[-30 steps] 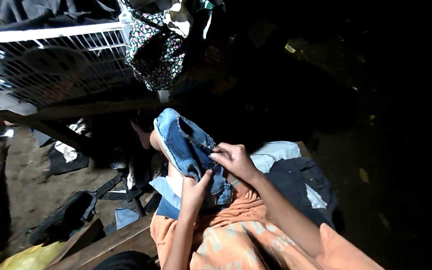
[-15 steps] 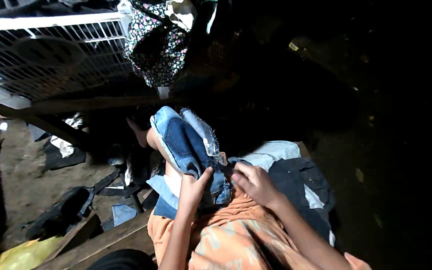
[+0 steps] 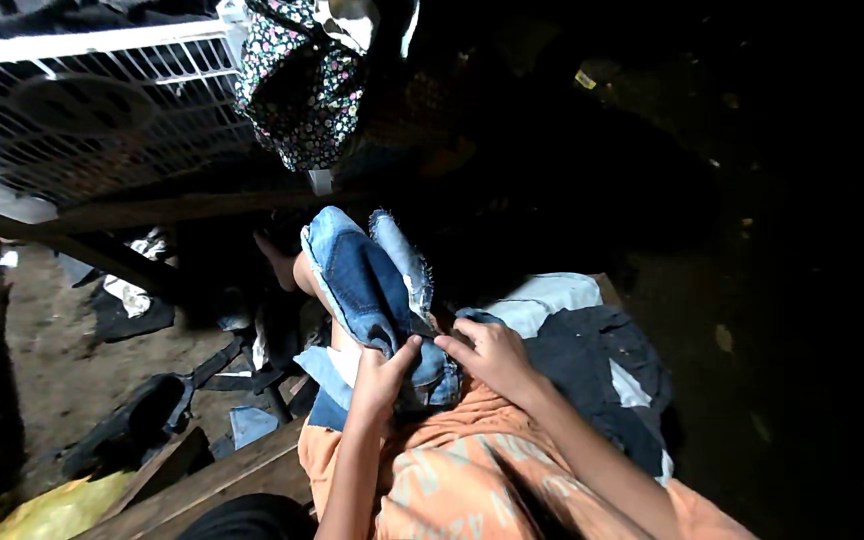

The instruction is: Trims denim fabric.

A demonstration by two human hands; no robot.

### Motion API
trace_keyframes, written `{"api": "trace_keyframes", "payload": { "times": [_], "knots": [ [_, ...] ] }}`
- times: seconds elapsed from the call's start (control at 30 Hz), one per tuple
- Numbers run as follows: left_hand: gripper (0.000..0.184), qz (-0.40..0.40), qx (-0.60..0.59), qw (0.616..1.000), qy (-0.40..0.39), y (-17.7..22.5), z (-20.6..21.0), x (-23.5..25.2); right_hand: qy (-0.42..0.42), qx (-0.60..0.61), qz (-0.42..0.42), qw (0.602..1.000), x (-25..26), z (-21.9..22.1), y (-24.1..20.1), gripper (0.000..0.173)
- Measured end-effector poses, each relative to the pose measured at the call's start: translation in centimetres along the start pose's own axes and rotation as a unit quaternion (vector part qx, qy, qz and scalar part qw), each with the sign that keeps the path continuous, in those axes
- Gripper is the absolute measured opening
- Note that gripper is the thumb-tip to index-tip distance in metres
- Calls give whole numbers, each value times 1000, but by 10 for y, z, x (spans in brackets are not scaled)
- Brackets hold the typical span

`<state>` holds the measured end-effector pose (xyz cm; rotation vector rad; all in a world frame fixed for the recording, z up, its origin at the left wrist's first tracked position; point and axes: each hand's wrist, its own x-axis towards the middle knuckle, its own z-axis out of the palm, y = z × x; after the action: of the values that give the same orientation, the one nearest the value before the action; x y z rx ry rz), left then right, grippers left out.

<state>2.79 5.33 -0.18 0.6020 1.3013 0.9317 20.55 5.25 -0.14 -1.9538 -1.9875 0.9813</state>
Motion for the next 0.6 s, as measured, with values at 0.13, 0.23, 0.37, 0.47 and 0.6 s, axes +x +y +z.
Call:
{"api": "trace_keyframes", "payload": {
  "times": [0.13,0.23,0.37,0.47,0.6],
  "knots": [
    [31,-4,-28,1000,-5,-1,-1,-2,98,2,-40,994,5,16,2,56],
    [32,6,-16,1000,4,-7,-1,1,68,17,-37,997,13,14,-3,55],
    [37,31,52,998,-2,-12,-4,4,29,-9,-29,999,24,6,-15,56],
    [37,41,70,997,-10,-10,-4,6,7,22,3,1000,27,4,-15,55],
    [37,12,81,997,-17,-4,-6,5,-226,284,80,928,46,-21,1,46]
  ]
}}
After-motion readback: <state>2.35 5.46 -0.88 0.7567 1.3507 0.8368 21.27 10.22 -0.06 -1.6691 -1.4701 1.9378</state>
